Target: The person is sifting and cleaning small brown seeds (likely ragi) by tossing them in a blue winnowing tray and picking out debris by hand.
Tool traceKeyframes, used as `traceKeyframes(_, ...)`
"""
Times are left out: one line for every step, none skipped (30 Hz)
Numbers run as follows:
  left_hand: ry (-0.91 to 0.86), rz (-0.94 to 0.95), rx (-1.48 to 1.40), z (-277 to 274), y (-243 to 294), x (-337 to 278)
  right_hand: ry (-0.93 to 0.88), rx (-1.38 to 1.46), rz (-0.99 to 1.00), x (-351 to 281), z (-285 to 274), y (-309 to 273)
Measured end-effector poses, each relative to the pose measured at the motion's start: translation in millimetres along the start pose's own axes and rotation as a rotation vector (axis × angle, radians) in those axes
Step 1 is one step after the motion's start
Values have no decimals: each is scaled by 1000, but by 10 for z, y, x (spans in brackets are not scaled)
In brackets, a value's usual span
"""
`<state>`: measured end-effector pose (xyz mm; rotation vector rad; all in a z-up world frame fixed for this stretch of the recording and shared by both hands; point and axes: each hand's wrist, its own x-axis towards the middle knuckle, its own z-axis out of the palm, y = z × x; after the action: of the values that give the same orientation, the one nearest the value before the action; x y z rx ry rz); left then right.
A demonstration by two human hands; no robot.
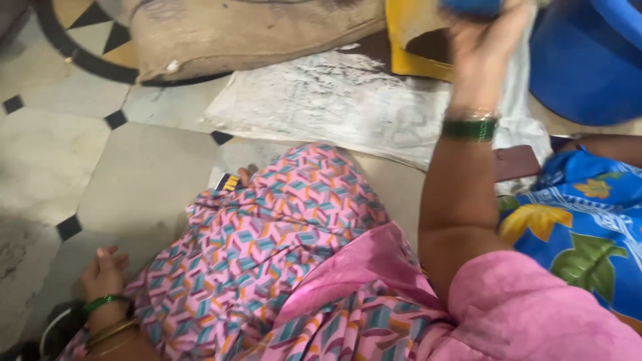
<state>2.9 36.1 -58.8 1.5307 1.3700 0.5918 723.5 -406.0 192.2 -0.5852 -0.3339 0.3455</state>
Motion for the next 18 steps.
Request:
traceKeyframes(19, 27, -23, -18, 29, -22, 1, 8, 22, -716, 6, 397)
traceKeyframes(38, 55, -46, -32, 61, -38, 3, 16, 45, -642, 519, 529)
traceKeyframes(57, 51, -50, -11, 260, -175, -11, 23, 58, -782, 507, 935)
traceKeyframes(60, 64, -109, 13, 465, -303, -10, 78, 115, -925, 499, 1339)
traceKeyframes(66, 79, -166, 20, 677, -423, -12, 136, 175, -1067, 504, 1762)
traceKeyframes(90, 76, -169, -61, 716, -465, -26, 145, 191, -1256, 709, 2022)
traceKeyframes(71, 51, -319, -129, 767, -503, -12, 116, 432, -1457, 902, 2254)
traceKeyframes(51, 28, -470, -186, 821, -542, -3, 84, 673, -1660, 1086, 2476)
traceKeyframes(59, 27, -476, -290, 715, -503, -11, 81, 678, -1809, 1183, 2789)
traceKeyframes(-3, 31, -675, -381, 608, -464, -39, 6, 743, -1953, 1266, 3099)
traceKeyframes(-78, 31, -874, -416, 501, -408, -57, -75, 800, -2097, 1303, 3371)
traceKeyframes(-82, 26, -880, -382, 739, -586, -55, -83, 798, -2210, 1431, 3424)
traceKeyframes(-134, 110, -1109, -361, 1010, -734, -184, -176, 791, -2301, 1575, 3487)
traceKeyframes(-188, 195, -1338, -339, 1284, -882, -312, -268, 780, -2384, 1717, 3550)
traceKeyframes(-193, 198, -1339, -383, 1270, -842, -312, -268, 775, -2372, 1656, 3596)
traceKeyframes(-169, 235, -1306, -421, 1252, -793, -498, -349, 778, -2355, 1589, 3650)
traceKeyframes(-148, 259, -1268, -470, 1213, -757, -672, -428, 785, -2389, 1491, 3704)
traceKeyframes(-155, 248, -1261, -529, 1154, -711, -658, -427, 787, -2283, 1518, 3685)
